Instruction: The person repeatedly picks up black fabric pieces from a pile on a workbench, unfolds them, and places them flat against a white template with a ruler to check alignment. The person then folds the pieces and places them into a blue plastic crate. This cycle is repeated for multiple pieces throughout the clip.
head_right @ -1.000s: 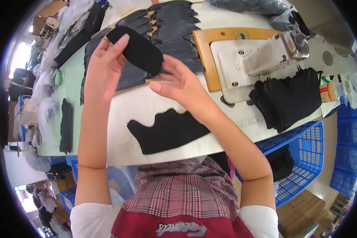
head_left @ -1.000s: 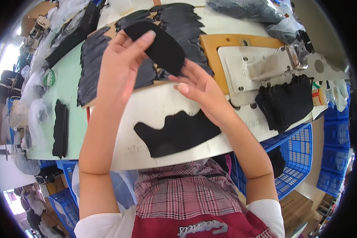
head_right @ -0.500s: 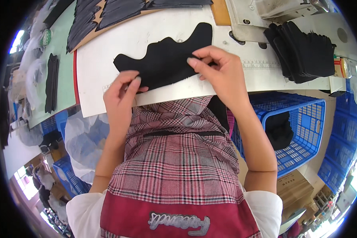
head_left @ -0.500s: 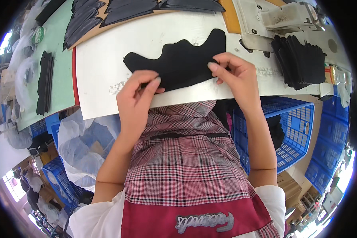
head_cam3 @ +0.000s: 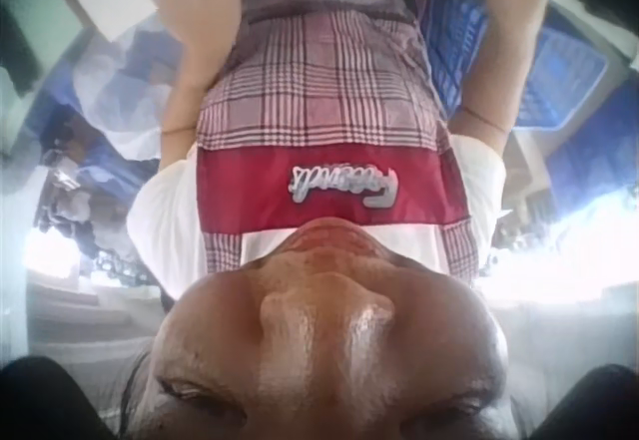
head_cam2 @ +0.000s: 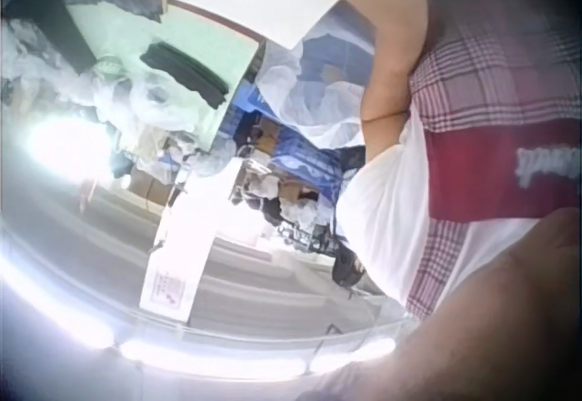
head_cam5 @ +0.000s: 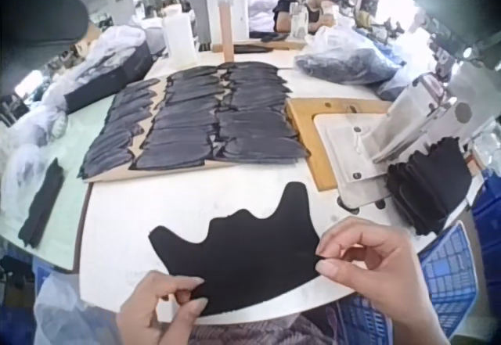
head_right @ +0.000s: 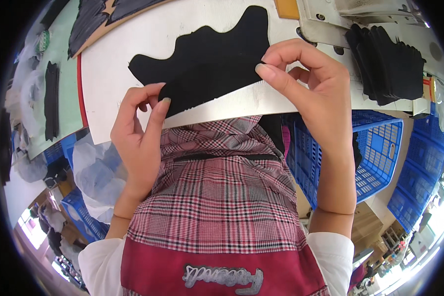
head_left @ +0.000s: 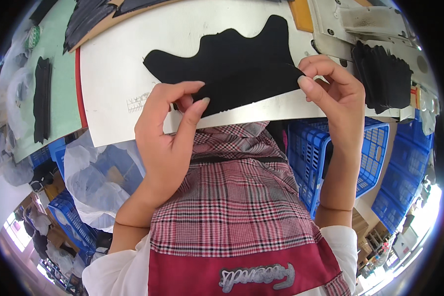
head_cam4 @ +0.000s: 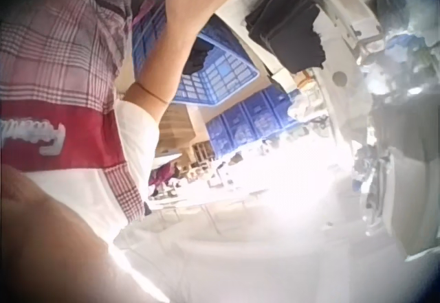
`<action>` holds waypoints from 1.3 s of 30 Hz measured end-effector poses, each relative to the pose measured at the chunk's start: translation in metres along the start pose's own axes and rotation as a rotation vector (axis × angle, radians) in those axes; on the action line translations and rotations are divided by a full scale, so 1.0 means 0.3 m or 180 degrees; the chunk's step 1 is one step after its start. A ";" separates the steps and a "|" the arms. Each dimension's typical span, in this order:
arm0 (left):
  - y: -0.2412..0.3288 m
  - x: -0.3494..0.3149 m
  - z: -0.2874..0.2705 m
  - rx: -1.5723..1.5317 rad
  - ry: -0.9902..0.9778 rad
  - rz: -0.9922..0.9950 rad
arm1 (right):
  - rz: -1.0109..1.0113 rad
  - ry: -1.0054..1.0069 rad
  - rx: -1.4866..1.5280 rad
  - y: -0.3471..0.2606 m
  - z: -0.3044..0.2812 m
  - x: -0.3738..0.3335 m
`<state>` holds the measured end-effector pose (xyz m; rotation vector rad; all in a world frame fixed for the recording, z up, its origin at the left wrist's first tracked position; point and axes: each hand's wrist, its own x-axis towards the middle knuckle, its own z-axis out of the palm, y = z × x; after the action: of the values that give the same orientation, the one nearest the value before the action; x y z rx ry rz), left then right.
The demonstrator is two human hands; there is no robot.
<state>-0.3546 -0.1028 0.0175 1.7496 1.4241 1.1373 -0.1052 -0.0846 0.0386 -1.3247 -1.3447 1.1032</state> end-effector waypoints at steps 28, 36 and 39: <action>-0.069 0.031 0.045 0.0754 0.0009 -0.0143 | 0.0014 -0.0021 -0.0852 0.122 0.044 0.048; -0.069 0.028 0.048 0.0779 0.0018 -0.0162 | 0.0022 -0.0022 -0.1044 0.113 0.046 0.047; -0.072 0.023 0.053 0.0790 0.0023 -0.0157 | 0.0008 0.0012 -0.1044 0.110 0.049 0.045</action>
<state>-0.3496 -0.0899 -0.0065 1.8663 1.6625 0.9755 -0.1139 -0.0704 0.0037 -1.5614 -1.5692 0.9059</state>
